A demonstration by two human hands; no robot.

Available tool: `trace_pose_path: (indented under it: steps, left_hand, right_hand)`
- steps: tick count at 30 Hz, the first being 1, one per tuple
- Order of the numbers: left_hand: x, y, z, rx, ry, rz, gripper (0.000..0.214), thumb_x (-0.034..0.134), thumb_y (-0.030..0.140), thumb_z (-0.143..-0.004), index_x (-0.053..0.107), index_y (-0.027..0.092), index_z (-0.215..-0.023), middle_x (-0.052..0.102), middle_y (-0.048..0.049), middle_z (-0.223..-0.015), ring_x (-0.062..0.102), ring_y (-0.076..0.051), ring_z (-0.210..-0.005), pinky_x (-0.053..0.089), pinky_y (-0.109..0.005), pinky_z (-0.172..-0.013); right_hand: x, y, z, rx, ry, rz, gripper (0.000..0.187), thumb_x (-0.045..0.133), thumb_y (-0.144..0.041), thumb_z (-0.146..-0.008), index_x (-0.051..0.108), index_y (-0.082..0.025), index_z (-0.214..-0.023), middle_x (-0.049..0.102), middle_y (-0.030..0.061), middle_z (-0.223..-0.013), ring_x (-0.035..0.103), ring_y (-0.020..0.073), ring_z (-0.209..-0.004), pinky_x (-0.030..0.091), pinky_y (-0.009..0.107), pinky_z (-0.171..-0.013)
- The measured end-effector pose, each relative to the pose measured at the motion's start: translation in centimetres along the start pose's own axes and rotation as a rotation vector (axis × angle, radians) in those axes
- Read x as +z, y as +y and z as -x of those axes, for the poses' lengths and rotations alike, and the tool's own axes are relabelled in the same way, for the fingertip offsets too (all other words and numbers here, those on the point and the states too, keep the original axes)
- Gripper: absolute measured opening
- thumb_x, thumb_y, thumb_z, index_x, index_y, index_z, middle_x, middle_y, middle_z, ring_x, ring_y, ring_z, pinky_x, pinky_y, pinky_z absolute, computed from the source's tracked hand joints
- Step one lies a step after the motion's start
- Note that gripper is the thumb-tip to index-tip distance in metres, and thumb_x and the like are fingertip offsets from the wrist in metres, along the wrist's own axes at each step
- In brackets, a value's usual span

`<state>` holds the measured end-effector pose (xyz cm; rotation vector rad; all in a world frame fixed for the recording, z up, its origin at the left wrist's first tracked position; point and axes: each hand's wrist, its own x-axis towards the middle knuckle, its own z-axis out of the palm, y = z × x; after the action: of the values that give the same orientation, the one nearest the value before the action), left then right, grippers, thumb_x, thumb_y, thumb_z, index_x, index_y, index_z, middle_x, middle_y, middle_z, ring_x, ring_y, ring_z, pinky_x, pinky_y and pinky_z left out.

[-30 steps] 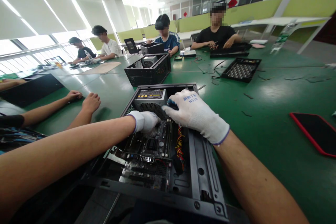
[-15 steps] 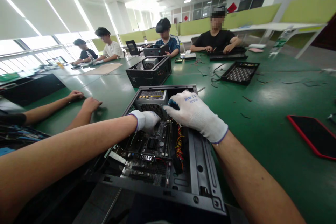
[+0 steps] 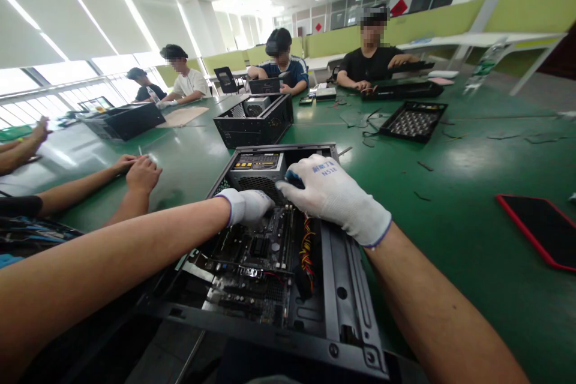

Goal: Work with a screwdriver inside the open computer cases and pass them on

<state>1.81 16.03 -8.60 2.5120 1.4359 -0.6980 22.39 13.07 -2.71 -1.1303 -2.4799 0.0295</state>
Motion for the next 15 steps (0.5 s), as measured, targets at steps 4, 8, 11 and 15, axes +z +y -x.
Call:
trace_pose_path:
  steps: [4,8,11,15]
  left_hand:
    - [-0.28,0.18,0.04,0.019,-0.035,-0.041,0.047,0.079,0.027,-0.070,0.072,0.020,-0.116,0.073,-0.0092,-0.121,0.066,-0.026,-0.116,0.047,-0.032,-0.106]
    - [-0.66,0.46,0.43,0.034,-0.026,-0.056,0.051,0.075,0.024,-0.076,0.067,0.017,-0.126,0.067,-0.0137,-0.133,0.062,-0.028,-0.125,0.044,-0.035,-0.111]
    - [-0.78,0.68,0.61,0.035,-0.029,-0.057,0.054,0.076,0.025,-0.077,0.065,0.013,-0.129,0.065,-0.0169,-0.136,0.060,-0.030,-0.128,0.042,-0.036,-0.114]
    - [-0.65,0.71,0.16,0.021,-0.030,-0.043,0.047,0.077,0.024,-0.076,0.069,0.012,-0.121,0.068,-0.0171,-0.130,0.063,-0.030,-0.123,0.043,-0.037,-0.112]
  right_hand:
    - [0.14,0.14,0.07,0.002,-0.002,-0.003,0.042,0.052,-0.052,-0.096,0.073,-0.017,-0.105,0.071,0.0107,-0.097,0.062,0.0230,-0.090,0.044,0.033,-0.082]
    - [0.08,0.14,0.00,0.003,-0.009,0.002,0.043,0.052,-0.053,-0.096,0.073,-0.016,-0.104,0.072,0.0108,-0.097,0.062,0.0233,-0.090,0.043,0.033,-0.082]
    - [0.03,0.07,-0.07,0.002,-0.012,0.002,0.043,0.052,-0.054,-0.096,0.073,-0.016,-0.104,0.071,0.0105,-0.096,0.062,0.0228,-0.088,0.043,0.032,-0.080]
    - [0.00,0.01,-0.04,0.007,-0.004,0.010,0.043,0.052,-0.053,-0.096,0.073,-0.016,-0.103,0.071,0.0107,-0.095,0.062,0.0229,-0.088,0.043,0.033,-0.080]
